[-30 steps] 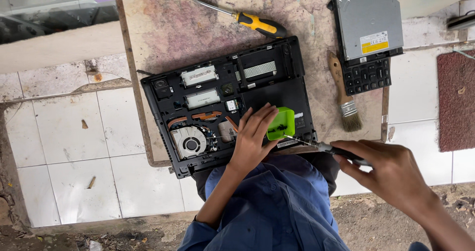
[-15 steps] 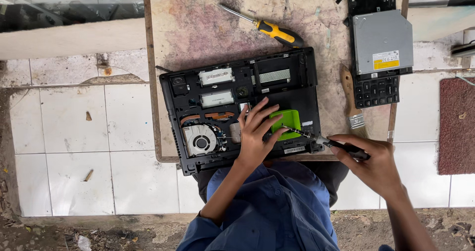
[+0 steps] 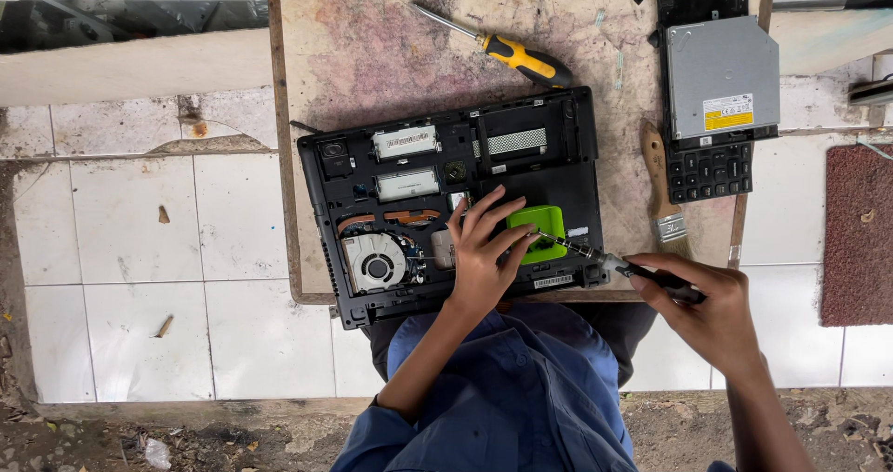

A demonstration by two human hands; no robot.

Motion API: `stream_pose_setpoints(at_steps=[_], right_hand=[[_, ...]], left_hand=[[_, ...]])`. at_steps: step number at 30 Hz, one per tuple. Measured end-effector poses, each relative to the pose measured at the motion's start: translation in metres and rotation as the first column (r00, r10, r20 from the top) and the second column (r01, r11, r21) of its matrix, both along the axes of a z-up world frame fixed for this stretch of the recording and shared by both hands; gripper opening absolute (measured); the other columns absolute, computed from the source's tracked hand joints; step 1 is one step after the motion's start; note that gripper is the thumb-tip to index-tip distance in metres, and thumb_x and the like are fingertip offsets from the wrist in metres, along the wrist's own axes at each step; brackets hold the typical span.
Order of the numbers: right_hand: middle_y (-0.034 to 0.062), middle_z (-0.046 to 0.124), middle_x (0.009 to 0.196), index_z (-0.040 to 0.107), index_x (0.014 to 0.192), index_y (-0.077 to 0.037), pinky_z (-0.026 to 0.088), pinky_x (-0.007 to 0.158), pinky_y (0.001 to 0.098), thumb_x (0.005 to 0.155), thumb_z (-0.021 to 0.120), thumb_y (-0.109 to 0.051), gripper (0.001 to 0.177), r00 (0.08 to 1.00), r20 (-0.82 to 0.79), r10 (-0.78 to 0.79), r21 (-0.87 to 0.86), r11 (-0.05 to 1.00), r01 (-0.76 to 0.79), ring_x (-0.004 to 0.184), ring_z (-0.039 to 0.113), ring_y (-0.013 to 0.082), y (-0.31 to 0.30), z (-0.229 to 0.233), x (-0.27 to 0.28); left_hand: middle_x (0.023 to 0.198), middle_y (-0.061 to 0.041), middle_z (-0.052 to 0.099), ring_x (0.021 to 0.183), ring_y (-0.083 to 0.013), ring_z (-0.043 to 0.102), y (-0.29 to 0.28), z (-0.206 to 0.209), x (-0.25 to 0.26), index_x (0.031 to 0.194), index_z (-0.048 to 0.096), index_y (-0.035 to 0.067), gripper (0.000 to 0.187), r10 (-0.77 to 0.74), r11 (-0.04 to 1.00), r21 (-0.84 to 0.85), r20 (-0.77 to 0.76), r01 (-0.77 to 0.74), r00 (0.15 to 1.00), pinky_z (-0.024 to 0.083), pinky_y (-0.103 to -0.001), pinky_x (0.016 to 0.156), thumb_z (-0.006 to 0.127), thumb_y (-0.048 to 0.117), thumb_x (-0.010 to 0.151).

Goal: The person uses a screwdriver to remove screws from a disassembled electronic device, placing them into a green container. They then use a brush to clean the device's interior and handle a separate silver component.

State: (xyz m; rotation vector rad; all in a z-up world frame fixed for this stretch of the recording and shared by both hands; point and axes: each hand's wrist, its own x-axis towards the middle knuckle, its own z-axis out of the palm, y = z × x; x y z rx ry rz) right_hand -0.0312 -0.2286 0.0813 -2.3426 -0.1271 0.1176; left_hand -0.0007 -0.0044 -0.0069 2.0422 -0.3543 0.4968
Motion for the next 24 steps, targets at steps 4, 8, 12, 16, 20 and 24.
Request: stream_pose_setpoints(at_steps=[4, 8, 12, 16, 20, 24], right_hand=[[-0.0062, 0.062, 0.064, 0.067, 0.095, -0.014, 0.036, 0.048, 0.0160, 0.075, 0.067, -0.012, 0.020, 0.999, -0.021, -0.033, -0.003, 0.999, 0.033, 0.048, 0.038, 0.0001, -0.001, 0.001, -0.001], [-0.0066, 0.060, 0.061, 0.067, 0.095, -0.015, 0.036, 0.049, 0.0167, 0.076, 0.067, -0.014, 0.020, 1.000, -0.005, -0.025, -0.032, 0.999, 0.024, 0.047, 0.038, 0.0012, -0.003, 0.000, -0.004], [-0.0062, 0.062, 0.063, 0.066, 0.098, -0.014, 0.035, 0.045, 0.0173, 0.075, 0.066, -0.012, 0.023, 1.000, 0.018, 0.015, -0.007, 1.000, -0.015, 0.044, 0.036, 0.0019, -0.003, 0.004, -0.008], [-0.0053, 0.065, 0.068, 0.066, 0.096, -0.013, 0.033, 0.041, 0.0167, 0.073, 0.067, -0.012, 0.023, 0.999, 0.035, 0.028, 0.010, 1.000, -0.029, 0.040, 0.033, 0.0020, 0.002, 0.011, -0.011], [-0.0047, 0.068, 0.079, 0.067, 0.094, -0.013, 0.035, 0.041, 0.0159, 0.073, 0.066, -0.011, 0.021, 0.999, 0.030, 0.024, 0.029, 0.999, -0.025, 0.041, 0.034, 0.0017, 0.005, 0.013, -0.013], [-0.0041, 0.068, 0.081, 0.067, 0.094, -0.013, 0.035, 0.041, 0.0164, 0.073, 0.066, -0.011, 0.021, 0.997, 0.062, 0.040, 0.007, 0.999, -0.041, 0.040, 0.034, 0.0019, 0.009, 0.015, -0.014]], left_hand=[[0.117, 0.000, 0.053, 0.121, -0.0230, 0.043, 0.002, 0.013, 0.000, 0.098, 0.062, 0.015, 0.024, 0.015, 0.997, 0.072, -0.028, -0.013, 0.999, 0.023, -0.051, 0.102, 0.068, 0.029, 0.078], [0.110, -0.004, 0.057, 0.110, -0.0221, 0.048, 0.004, 0.036, -0.002, 0.102, 0.060, 0.010, 0.021, -0.024, 0.995, -0.096, -0.118, 0.012, 0.993, 0.032, -0.041, 0.095, 0.060, 0.020, 0.083], [0.085, -0.004, 0.065, 0.084, -0.0149, 0.060, 0.011, 0.060, -0.005, 0.088, 0.066, 0.006, 0.032, -0.198, 0.922, -0.388, -0.503, -0.015, 0.841, 0.047, -0.025, 0.074, 0.046, 0.031, 0.088], [0.077, -0.007, 0.064, 0.070, -0.0153, 0.062, 0.013, 0.043, -0.011, 0.082, 0.066, 0.003, 0.033, -0.431, 0.779, -0.627, -0.559, -0.021, 0.708, 0.046, -0.020, 0.057, 0.048, 0.031, 0.088], [0.076, -0.006, 0.066, 0.065, -0.0125, 0.062, 0.008, 0.027, -0.013, 0.080, 0.068, 0.005, 0.015, -0.513, 0.635, -0.759, -0.552, -0.141, 0.658, 0.046, -0.018, 0.052, 0.060, 0.018, 0.083], [0.084, -0.016, 0.066, 0.062, -0.0125, 0.060, -0.001, 0.007, -0.018, 0.082, 0.067, -0.001, 0.011, -0.647, 0.235, -0.827, -0.525, -0.511, 0.553, 0.053, -0.021, 0.062, 0.064, 0.009, 0.079]])
